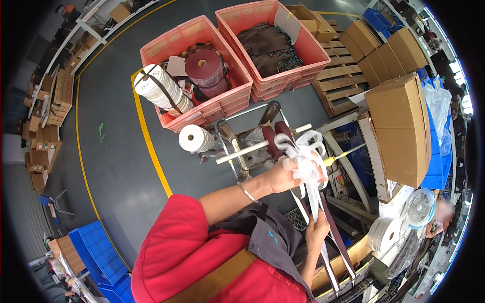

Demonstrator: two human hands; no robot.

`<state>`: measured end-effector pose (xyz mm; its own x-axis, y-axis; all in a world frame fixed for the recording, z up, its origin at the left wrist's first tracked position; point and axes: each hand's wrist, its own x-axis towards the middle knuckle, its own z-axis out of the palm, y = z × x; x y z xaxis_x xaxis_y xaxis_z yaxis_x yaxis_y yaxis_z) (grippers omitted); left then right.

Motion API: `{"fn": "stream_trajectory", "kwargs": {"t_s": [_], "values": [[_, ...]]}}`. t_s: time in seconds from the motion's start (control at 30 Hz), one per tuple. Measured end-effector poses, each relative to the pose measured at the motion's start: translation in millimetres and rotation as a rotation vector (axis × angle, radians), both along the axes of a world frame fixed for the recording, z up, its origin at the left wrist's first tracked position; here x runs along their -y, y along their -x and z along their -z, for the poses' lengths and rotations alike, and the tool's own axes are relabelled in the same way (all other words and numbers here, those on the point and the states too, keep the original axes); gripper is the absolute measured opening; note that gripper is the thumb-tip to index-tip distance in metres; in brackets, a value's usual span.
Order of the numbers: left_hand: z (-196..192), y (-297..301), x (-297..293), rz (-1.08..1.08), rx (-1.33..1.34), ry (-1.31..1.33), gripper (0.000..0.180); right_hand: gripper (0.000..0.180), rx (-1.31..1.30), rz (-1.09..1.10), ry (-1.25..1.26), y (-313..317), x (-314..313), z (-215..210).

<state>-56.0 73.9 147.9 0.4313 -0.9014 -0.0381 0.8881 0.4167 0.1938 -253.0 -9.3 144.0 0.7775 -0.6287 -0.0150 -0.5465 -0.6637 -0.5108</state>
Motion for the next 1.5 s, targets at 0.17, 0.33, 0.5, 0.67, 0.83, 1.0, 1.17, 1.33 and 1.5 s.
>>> {"fn": "stream_trajectory", "kwargs": {"t_s": [0.17,0.33,0.5,0.67,0.83,1.0,1.17,1.33,1.5], "values": [[29.7,0.2,-7.5,0.452,0.723,0.311,0.022,0.011,0.122,0.074,-0.069,-4.5,8.3,2.1],[-4.6,27.1,-14.0,0.356,2.133,-0.231,0.014,0.016,0.134,0.096,-0.099,2.1,16.2,-6.7],[38.1,35.3,16.6,-0.132,1.869,-0.627,0.014,0.014,0.095,0.010,-0.080,-2.4,-0.8,-13.8],[4.1,27.1,24.6,0.108,0.240,-0.077,0.030,0.007,0.000,0.009,-0.056,-3.6,-7.6,5.5],[11.8,10.3,4.2,0.655,0.315,0.365,0.036,0.009,0.058,-0.024,0.014,-1.1,4.2,9.0],[8.4,36.6,4.8,0.690,1.932,-0.044,0.016,0.010,0.120,0.068,-0.045,-2.4,9.5,-6.3],[32.5,48.1,11.0,0.099,2.148,-0.546,0.010,0.008,0.072,0.018,-0.053,-6.1,-3.1,-18.8],[14.4,41.9,20.0,-0.203,1.514,-0.562,0.022,0.006,0.036,-0.007,-0.039,-2.1,-8.5,-4.3],[15.5,33.5,18.3,0.234,0.181,0.167,0.041,0.013,0.039,-0.012,-0.002,-1.0,-7.6,5.7]]}}
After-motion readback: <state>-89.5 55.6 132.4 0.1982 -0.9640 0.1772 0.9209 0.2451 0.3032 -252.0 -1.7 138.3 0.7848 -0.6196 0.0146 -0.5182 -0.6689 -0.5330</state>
